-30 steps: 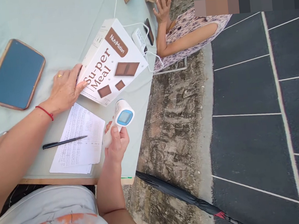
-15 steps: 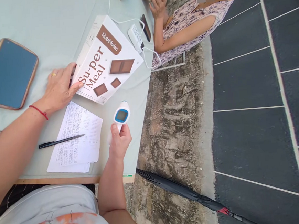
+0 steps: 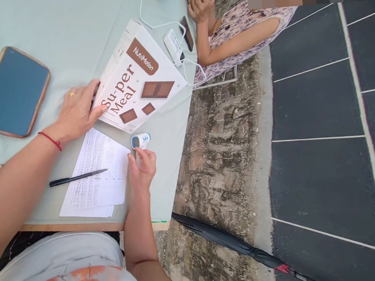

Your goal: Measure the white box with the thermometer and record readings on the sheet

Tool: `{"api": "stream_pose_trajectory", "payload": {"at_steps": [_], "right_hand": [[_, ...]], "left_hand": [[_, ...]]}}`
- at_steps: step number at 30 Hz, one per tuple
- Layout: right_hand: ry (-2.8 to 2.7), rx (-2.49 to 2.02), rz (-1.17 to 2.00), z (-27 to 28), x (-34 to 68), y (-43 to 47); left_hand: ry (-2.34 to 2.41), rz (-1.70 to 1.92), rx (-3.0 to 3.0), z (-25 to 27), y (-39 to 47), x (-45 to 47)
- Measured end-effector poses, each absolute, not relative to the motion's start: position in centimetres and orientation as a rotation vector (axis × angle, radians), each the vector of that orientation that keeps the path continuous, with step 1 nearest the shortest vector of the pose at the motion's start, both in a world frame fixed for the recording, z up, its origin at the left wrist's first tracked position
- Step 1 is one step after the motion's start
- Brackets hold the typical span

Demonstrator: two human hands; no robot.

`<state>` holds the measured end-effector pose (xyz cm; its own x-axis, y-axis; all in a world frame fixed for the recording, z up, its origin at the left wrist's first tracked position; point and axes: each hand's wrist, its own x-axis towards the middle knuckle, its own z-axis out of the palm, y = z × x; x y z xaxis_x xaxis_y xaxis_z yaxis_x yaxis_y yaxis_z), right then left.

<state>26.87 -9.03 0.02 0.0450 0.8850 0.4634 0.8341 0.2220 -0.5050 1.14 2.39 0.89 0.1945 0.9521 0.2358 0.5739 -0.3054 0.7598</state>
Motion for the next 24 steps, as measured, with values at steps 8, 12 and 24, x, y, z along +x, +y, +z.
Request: {"api": "stream_pose_trajectory", "payload": {"at_steps": [8,12,24], "right_hand": [[-2.525,-1.149,0.297,2.0,21.8,-11.6],[-2.504,-1.075,0.353,2.3,22.1,-11.4],[-1.394,-1.097,0.668,1.0,22.3,-7.4]], "left_hand": [[1.418,0.914,1.954,1.2,2.3,1.1],[1.428,0.914,1.967,1.5,2.1,1.1],[1.416,0.920,2.037,0.0,2.3,1.5]]}}
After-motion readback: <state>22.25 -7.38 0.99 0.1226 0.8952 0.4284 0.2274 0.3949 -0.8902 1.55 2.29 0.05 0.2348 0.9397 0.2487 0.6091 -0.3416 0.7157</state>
